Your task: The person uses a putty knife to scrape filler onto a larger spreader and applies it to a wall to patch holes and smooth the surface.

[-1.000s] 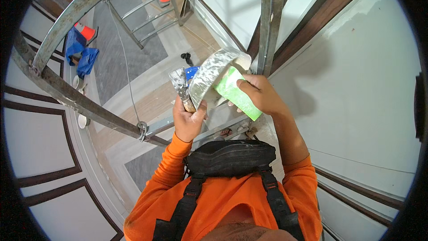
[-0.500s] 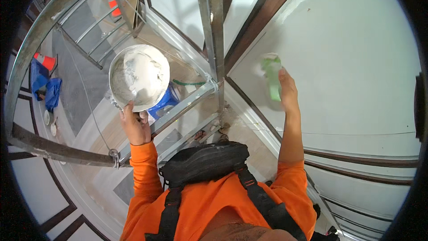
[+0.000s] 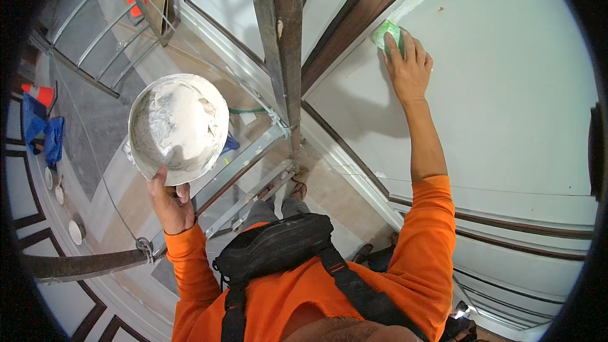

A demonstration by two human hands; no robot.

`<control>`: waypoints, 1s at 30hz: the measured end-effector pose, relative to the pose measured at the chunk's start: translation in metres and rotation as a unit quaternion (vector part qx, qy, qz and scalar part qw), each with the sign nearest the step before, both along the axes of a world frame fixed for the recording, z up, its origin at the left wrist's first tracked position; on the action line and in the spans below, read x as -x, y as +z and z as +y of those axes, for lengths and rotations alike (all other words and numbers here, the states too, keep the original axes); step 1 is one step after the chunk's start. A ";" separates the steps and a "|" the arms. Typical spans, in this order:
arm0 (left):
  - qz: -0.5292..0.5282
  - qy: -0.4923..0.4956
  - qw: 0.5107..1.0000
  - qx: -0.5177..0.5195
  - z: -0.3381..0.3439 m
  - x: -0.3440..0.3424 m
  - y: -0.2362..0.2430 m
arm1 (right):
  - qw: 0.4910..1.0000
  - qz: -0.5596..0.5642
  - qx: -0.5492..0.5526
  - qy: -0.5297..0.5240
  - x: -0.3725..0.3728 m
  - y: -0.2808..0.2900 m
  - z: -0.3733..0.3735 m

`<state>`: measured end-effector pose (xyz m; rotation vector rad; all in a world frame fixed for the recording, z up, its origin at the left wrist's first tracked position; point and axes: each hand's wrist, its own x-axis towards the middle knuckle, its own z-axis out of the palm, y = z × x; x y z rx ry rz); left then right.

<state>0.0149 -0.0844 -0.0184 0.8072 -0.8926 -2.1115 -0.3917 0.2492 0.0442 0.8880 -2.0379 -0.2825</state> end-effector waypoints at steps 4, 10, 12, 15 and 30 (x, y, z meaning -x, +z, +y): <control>-0.006 0.010 1.000 0.006 0.003 0.000 0.004 | 0.999 0.039 0.010 -0.002 0.011 -0.007 -0.005; -0.014 0.013 1.000 -0.001 0.002 -0.001 0.002 | 0.999 0.050 0.017 0.008 0.021 -0.014 -0.004; -0.016 0.015 1.000 0.001 0.003 -0.001 0.002 | 0.998 0.070 0.000 0.008 0.025 -0.015 -0.002; -0.021 0.010 1.000 0.002 0.003 -0.001 0.004 | 0.998 0.066 -0.018 -0.001 0.026 -0.016 -0.002; -0.018 0.004 1.000 -0.001 0.007 0.003 0.012 | 0.988 -0.004 -0.096 -0.122 0.002 -0.003 -0.034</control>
